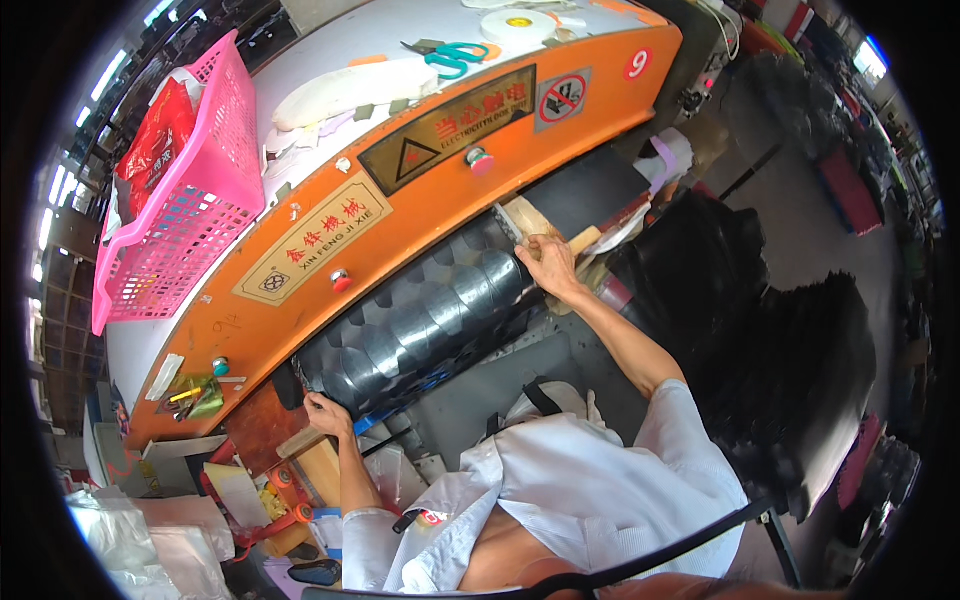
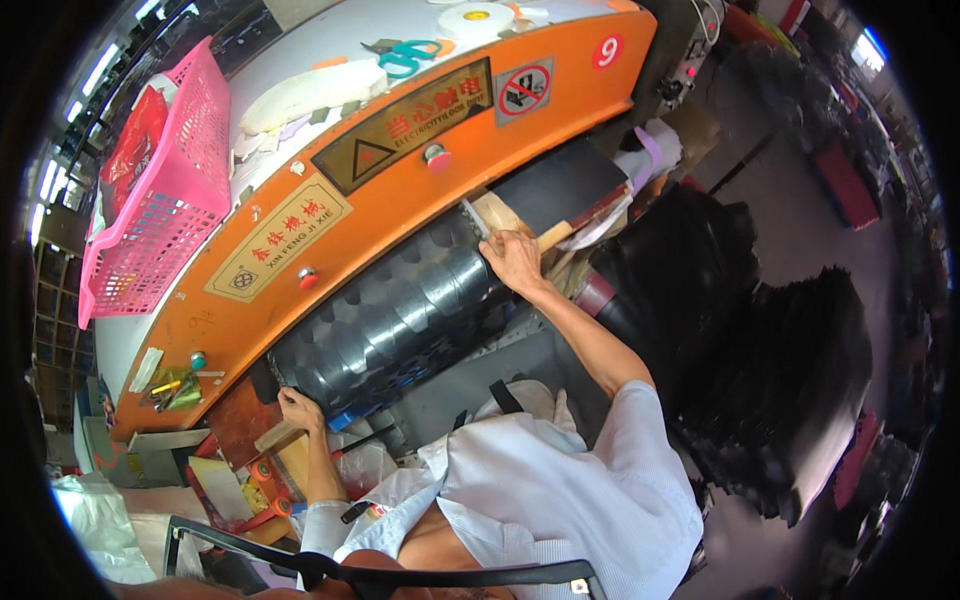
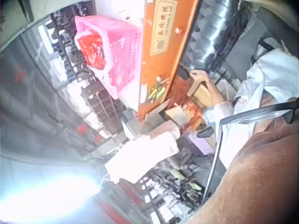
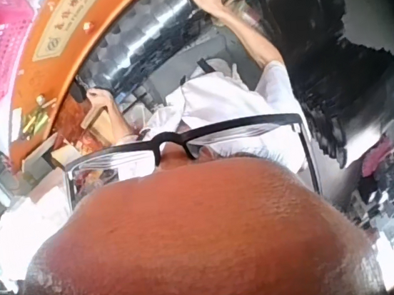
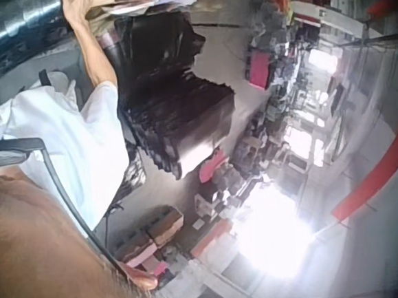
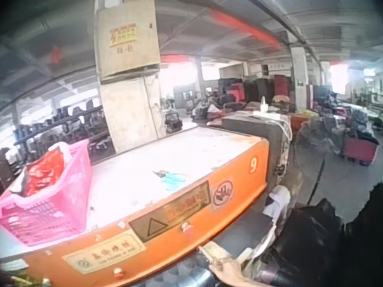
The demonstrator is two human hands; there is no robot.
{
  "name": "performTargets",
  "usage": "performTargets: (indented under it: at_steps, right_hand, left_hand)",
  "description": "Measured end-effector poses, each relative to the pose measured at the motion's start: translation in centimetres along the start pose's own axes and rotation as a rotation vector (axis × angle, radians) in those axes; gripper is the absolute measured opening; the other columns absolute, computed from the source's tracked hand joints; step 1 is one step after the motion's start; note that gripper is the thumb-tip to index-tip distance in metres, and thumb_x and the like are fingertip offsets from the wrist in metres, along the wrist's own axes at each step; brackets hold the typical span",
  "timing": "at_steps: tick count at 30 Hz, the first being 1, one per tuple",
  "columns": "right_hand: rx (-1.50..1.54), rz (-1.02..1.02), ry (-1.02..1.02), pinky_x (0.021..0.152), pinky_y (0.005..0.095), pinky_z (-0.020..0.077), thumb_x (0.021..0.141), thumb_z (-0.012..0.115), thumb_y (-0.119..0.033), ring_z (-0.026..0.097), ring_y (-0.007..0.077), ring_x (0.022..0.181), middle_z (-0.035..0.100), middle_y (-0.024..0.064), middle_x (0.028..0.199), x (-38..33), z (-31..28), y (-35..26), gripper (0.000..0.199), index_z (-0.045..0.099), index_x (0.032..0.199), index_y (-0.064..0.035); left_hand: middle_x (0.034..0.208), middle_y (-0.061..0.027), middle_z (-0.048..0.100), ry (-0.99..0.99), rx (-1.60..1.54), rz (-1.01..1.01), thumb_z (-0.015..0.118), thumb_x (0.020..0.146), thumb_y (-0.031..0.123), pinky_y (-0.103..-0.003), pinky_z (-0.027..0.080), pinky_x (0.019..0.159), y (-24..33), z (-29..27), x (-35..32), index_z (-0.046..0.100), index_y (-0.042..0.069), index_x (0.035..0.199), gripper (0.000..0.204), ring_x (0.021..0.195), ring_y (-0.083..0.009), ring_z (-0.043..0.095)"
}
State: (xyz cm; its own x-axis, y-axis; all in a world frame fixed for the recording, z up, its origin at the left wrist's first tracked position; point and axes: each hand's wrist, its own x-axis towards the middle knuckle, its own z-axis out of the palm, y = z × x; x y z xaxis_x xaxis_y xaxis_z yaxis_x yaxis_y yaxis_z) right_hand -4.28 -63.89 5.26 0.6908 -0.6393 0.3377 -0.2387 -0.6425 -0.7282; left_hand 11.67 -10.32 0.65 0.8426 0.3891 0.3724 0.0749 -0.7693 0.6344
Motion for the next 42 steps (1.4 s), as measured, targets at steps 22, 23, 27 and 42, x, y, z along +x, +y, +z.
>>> performTargets:
  at_steps: [22,23,27,42]
  right_hand:
    - [-0.117,0.054,-0.087,0.097,0.0522,0.0479,0.103,0.06,-0.04,0.067,0.0454,0.107,0.074,0.0266,0.103,-11.4,-1.5,2.0,0.046,0.07,0.126,-0.0016]
    - [-0.108,0.118,-0.099,0.097,0.0515,0.0487,0.101,0.063,-0.039,0.068,0.0454,0.103,0.074,0.0256,0.1,-11.8,-2.5,1.6,0.044,0.071,0.125,-0.0021]
    - [-0.15,-0.007,0.006,0.105,0.0486,0.0464,0.089,0.077,-0.035,0.062,0.0408,0.111,0.07,0.0218,0.114,-10.1,-4.4,-0.7,0.053,0.068,0.125,0.0017]
    - [-0.131,-0.14,-0.31,0.102,0.0468,0.051,0.077,0.085,-0.035,0.058,0.0369,0.12,0.067,0.019,0.126,-11.2,-4.7,-0.3,0.066,0.067,0.128,0.0036]
  left_hand:
    - [0.105,-0.0311,0.073,-0.066,-0.039,0.108,0.044,0.11,0.039,-0.054,0.05,0.085,-5.7,-3.7,-7.8,0.07,-0.005,0.118,0.052,0.096,-0.0508,0.068]
    - [0.105,-0.0307,0.073,-0.062,-0.038,0.09,0.045,0.11,0.039,-0.054,0.05,0.084,-6.0,-4.5,-9.0,0.07,-0.004,0.118,0.051,0.096,-0.0511,0.068]
    - [0.106,-0.0308,0.072,-0.051,-0.058,0.053,0.046,0.111,0.037,-0.052,0.05,0.083,-6.9,-8.5,-13.8,0.069,-0.006,0.115,0.048,0.096,-0.0496,0.068]
    - [0.089,-0.0203,0.065,-0.102,-0.07,-0.056,0.049,0.113,0.028,-0.041,0.047,0.081,-10.7,-19.1,-26.4,0.062,-0.01,0.105,0.041,0.081,-0.0295,0.054]
